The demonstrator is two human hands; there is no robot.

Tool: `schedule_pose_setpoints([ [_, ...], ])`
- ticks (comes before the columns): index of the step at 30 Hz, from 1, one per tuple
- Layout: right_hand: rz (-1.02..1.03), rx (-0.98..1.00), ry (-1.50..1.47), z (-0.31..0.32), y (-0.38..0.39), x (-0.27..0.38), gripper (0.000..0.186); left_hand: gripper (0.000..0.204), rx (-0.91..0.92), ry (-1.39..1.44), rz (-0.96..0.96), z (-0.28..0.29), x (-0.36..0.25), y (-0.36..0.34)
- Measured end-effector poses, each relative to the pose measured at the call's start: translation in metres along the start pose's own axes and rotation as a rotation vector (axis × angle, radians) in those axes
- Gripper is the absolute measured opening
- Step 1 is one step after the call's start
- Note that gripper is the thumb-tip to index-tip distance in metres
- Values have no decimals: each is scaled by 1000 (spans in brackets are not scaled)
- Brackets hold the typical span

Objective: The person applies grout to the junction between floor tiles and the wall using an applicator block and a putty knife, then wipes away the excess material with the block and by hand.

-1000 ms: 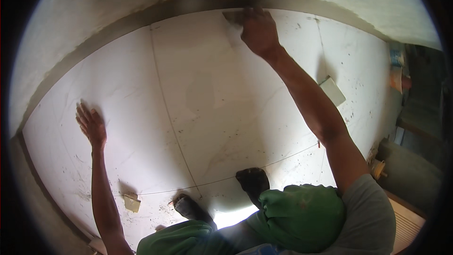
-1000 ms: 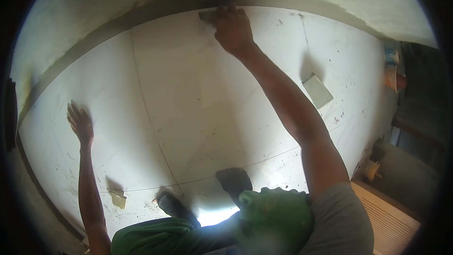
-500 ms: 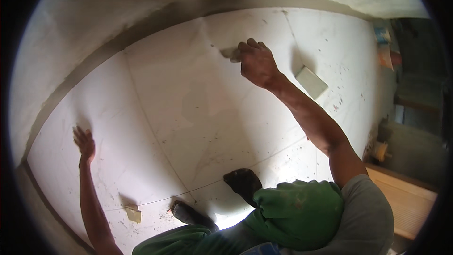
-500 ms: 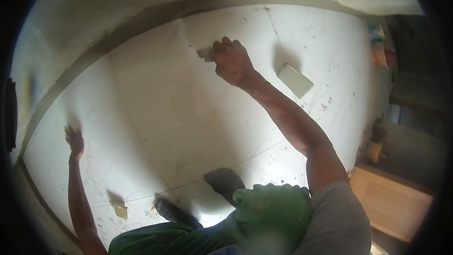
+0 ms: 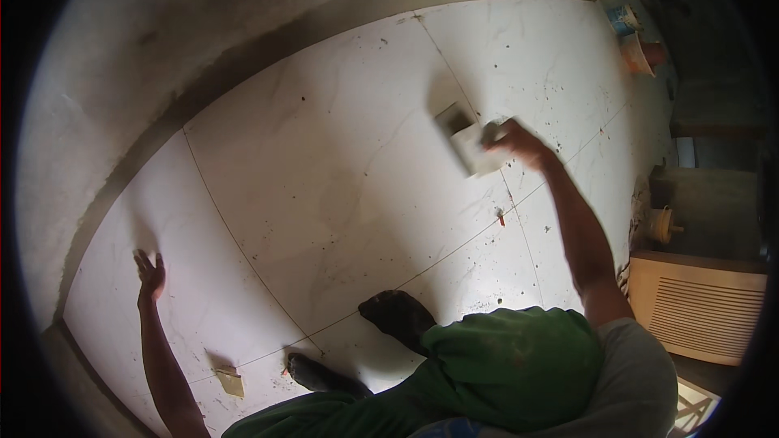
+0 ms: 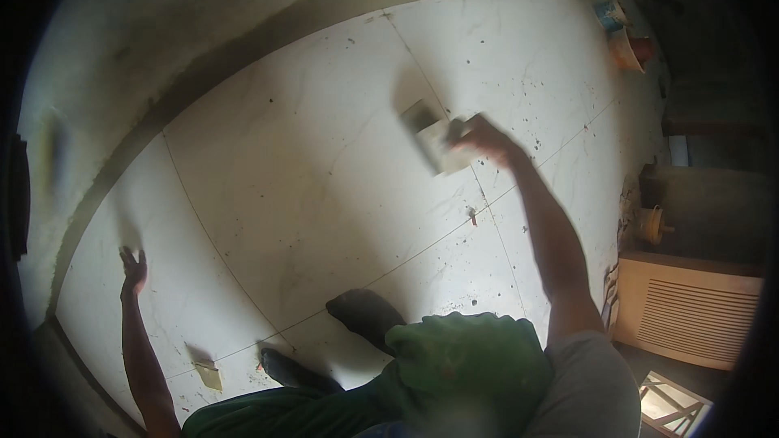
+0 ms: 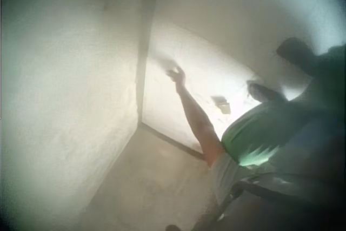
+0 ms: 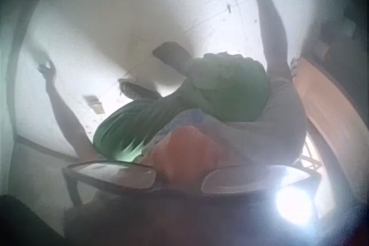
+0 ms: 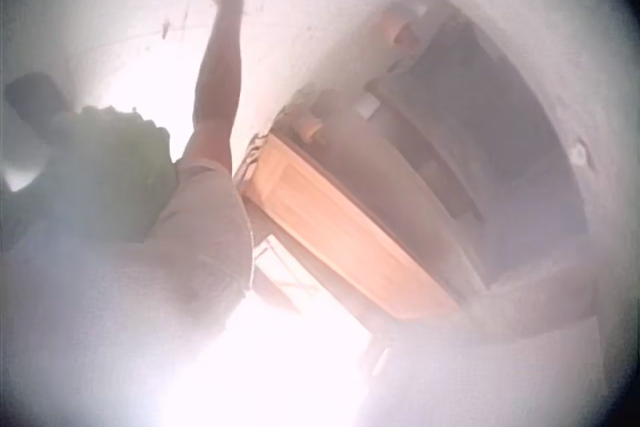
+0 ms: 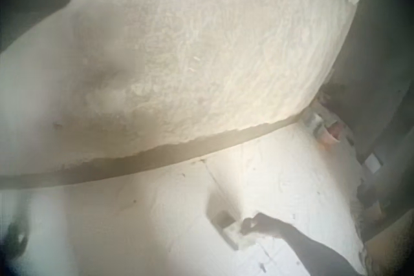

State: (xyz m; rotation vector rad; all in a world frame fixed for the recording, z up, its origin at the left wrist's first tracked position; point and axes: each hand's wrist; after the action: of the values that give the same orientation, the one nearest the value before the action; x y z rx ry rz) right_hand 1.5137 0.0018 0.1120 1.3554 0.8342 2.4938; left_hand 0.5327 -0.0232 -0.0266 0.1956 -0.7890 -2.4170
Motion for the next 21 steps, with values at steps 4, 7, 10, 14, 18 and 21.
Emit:
schedule_pose_setpoints([
  [4, 118, 193, 122, -167, 10, 64, 35, 96, 96, -36, -62, 17, -53, 75],
  [7, 407, 229, 183, -248, 12, 77, 51, 89, 211, -74, -153, 63, -124, 129],
  [10, 399, 44, 245, -208, -12, 79, 37, 78, 258, -77, -334, 76, -171, 168],
  [14, 455, -436, 699, -138, -48, 88, 30, 69, 48, -40, -710, 49, -192, 166],
  [18, 662, -507, 936, -111, -104, 70, 28, 72, -302, 56, -866, -30, -279, 153],
  [21, 544, -604, 976, -84, -187, 98, 28, 72, -522, 155, -721, -81, -385, 158],
])
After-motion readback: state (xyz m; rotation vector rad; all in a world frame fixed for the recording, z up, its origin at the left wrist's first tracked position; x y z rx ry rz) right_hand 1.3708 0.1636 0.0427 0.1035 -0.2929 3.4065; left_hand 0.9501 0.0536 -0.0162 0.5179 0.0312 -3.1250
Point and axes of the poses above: each hand's wrist, its own y-axis away from the middle knuckle, its own z-axis out of the back of the hand, x = y × z, and after that the axes turned 6 degrees about y, right-handed
